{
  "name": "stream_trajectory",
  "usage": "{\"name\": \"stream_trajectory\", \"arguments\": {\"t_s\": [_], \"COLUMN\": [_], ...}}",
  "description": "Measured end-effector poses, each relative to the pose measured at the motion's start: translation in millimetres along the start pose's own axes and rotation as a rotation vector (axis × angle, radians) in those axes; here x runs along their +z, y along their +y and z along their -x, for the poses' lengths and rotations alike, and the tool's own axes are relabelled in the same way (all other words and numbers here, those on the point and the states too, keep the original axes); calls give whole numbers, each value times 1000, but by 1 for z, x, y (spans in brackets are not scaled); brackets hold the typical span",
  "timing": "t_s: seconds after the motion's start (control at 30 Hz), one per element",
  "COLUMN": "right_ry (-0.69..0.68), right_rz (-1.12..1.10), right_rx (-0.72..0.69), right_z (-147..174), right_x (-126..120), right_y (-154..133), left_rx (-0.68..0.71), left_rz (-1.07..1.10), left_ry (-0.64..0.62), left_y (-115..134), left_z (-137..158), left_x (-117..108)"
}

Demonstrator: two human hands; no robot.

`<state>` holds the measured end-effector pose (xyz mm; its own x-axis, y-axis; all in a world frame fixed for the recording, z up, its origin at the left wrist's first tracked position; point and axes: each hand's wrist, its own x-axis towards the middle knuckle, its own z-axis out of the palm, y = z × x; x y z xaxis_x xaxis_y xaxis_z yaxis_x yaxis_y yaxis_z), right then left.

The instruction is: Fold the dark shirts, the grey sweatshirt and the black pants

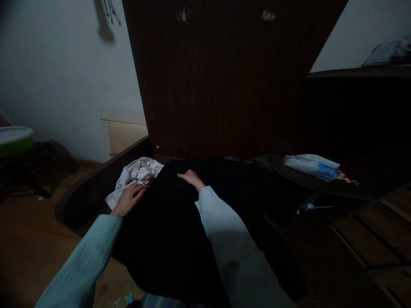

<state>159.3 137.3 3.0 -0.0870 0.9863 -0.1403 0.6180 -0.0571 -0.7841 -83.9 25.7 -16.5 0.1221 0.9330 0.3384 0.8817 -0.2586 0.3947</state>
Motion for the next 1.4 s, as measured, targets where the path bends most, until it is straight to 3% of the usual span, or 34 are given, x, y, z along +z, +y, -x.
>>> {"name": "stream_trajectory", "arguments": {"t_s": [0.3,0.4,0.5,0.63,0.73,1.07,1.2,1.3,1.4], "right_ry": [91,148,234,-112,-212,-47,-93,-110,51], "right_rz": [-253,-7,286,295,305,359,305,281,270], "right_rx": [-155,-233,-521,-973,-1120,-1118,-1078,-963,-779], "right_z": [29,38,57,89,103,102,106,109,106], "right_x": [2,-8,-9,14,34,44,43,40,37], "right_y": [41,35,18,-2,-3,8,6,5,5], "left_rx": [11,-1,-13,-12,46,9,-51,-92,-117], "left_rz": [-207,-235,-207,-55,90,87,-1,-90,-133], "left_ry": [-119,-112,-106,-71,-73,-68,-52,-62,-63], "left_y": [3,7,8,0,-7,-12,-5,3,7], "left_z": [-1,-1,-1,-2,-2,-2,-2,-2,-4], "left_x": [-2,-2,-2,-3,-5,-1,-2,-4,-9]}}
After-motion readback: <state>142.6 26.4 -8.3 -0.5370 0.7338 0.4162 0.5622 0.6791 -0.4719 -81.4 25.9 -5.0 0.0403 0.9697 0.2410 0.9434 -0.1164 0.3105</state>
